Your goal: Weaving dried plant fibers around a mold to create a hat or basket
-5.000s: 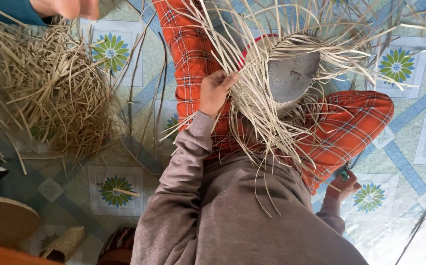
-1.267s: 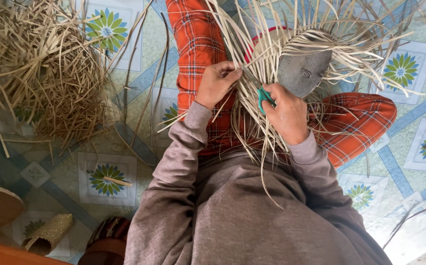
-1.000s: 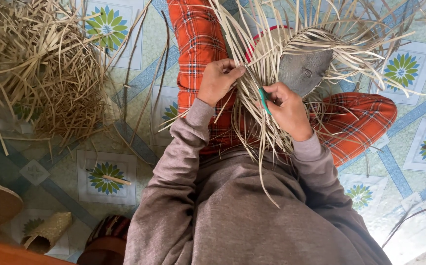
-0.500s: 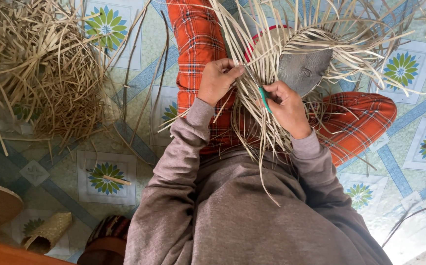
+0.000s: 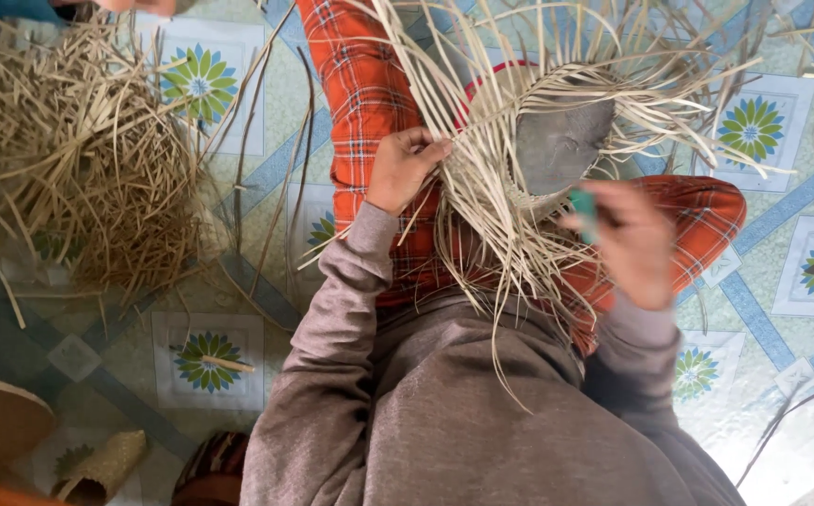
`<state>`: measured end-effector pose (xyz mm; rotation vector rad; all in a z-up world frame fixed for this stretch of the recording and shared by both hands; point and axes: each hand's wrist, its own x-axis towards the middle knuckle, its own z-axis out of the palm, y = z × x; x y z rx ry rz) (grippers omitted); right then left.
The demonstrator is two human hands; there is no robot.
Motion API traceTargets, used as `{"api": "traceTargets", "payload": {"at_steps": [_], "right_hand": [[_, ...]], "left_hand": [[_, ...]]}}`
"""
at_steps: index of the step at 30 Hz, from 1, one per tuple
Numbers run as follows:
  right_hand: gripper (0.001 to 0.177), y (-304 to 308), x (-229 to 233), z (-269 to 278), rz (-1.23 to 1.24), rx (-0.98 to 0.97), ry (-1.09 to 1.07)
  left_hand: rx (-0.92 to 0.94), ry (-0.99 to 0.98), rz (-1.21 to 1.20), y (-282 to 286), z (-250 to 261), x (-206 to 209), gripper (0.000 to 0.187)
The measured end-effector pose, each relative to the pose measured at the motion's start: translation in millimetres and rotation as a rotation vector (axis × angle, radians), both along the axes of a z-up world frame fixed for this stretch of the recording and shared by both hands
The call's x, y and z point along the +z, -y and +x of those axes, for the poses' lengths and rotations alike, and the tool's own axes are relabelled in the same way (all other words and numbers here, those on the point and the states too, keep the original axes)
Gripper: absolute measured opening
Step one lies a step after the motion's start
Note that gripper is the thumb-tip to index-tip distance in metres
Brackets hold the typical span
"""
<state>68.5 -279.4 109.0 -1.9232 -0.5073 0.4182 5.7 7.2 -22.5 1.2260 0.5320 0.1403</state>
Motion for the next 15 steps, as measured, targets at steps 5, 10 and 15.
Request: {"api": "traceTargets", "payload": {"at_steps": [5, 10, 15], "right_hand": [[0.032, 167.0, -30.3, 15.1, -0.112, -0.596, 0.285], [0.033, 318.5, -163.4, -38.4, -0.688, -0.774, 0.258], [0.046, 328.6, -202.9, -61.4, -0.889, -0.783, -0.121]], "left_hand": [[-0.025, 0.020, -0.036, 1.0, -2.0, -1.1, 0.010], [0.005, 0.005, 0.250, 3.8, -4.0, 5.4, 0.011], [-0.038, -0.027, 0.395, 3.0, -4.2, 0.8, 0.018]]}}
